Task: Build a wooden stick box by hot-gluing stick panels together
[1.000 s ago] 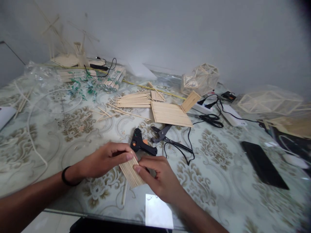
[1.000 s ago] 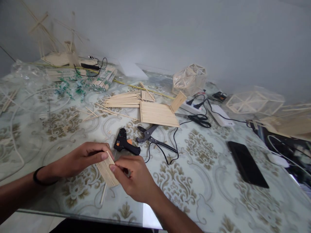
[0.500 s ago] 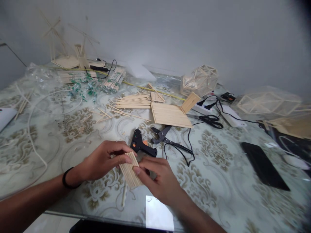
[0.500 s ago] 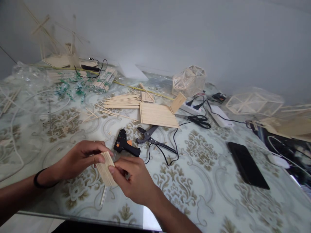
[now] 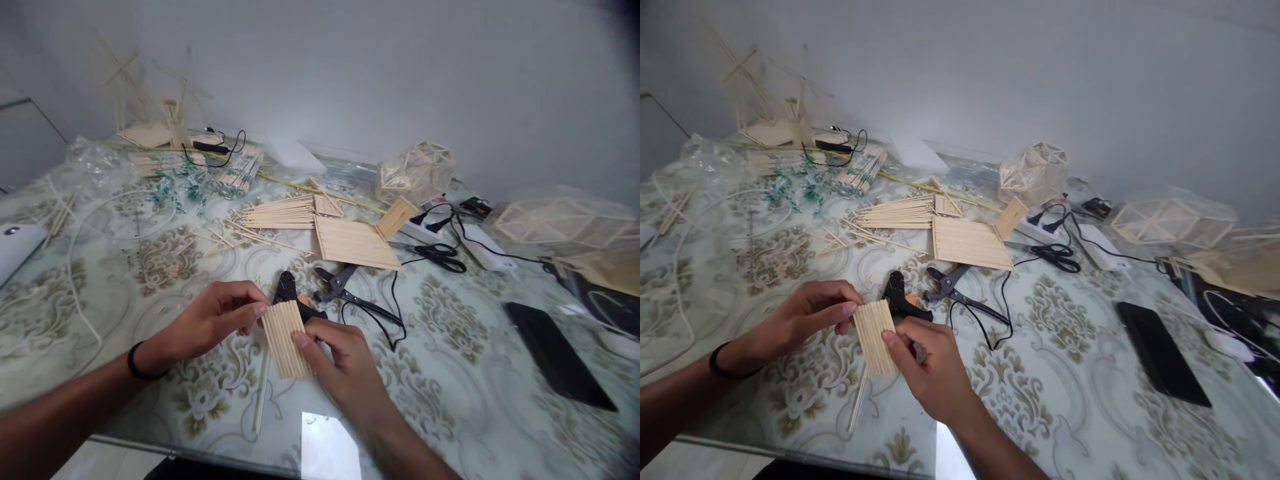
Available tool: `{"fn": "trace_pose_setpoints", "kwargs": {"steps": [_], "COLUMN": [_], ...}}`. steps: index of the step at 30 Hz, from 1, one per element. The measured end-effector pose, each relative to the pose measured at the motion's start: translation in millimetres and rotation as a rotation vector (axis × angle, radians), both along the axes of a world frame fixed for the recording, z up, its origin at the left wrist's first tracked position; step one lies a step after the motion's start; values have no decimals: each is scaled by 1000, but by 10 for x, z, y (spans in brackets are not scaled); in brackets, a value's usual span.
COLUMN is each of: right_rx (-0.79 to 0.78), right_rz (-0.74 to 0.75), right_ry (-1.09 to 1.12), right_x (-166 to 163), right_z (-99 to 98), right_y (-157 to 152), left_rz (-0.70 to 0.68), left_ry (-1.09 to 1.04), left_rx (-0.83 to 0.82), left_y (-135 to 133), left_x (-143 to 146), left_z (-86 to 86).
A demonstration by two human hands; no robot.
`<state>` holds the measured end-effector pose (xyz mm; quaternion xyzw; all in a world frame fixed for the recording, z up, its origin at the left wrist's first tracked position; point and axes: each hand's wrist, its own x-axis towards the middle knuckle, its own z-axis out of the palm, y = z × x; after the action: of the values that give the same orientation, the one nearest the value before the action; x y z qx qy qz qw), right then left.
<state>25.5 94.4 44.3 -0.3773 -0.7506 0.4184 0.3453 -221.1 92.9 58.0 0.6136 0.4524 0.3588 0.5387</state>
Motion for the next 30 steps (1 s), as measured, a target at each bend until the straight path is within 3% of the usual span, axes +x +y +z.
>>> {"fn": "trace_pose_setpoints", "kwargs": {"steps": [19,30], "right_rx": [-339,-291], "right_rz": [-2,41], "right_ry": [121,77], "right_x": [68,53], "right_z": [-115,-41], "right_y": [36,37], "left_rz": [61,69], "left_ry": [-119,-138], "left_rx": [12,25], "left_y": [64,60], "left_x": [26,1], "left_z": [-29,-37]}}
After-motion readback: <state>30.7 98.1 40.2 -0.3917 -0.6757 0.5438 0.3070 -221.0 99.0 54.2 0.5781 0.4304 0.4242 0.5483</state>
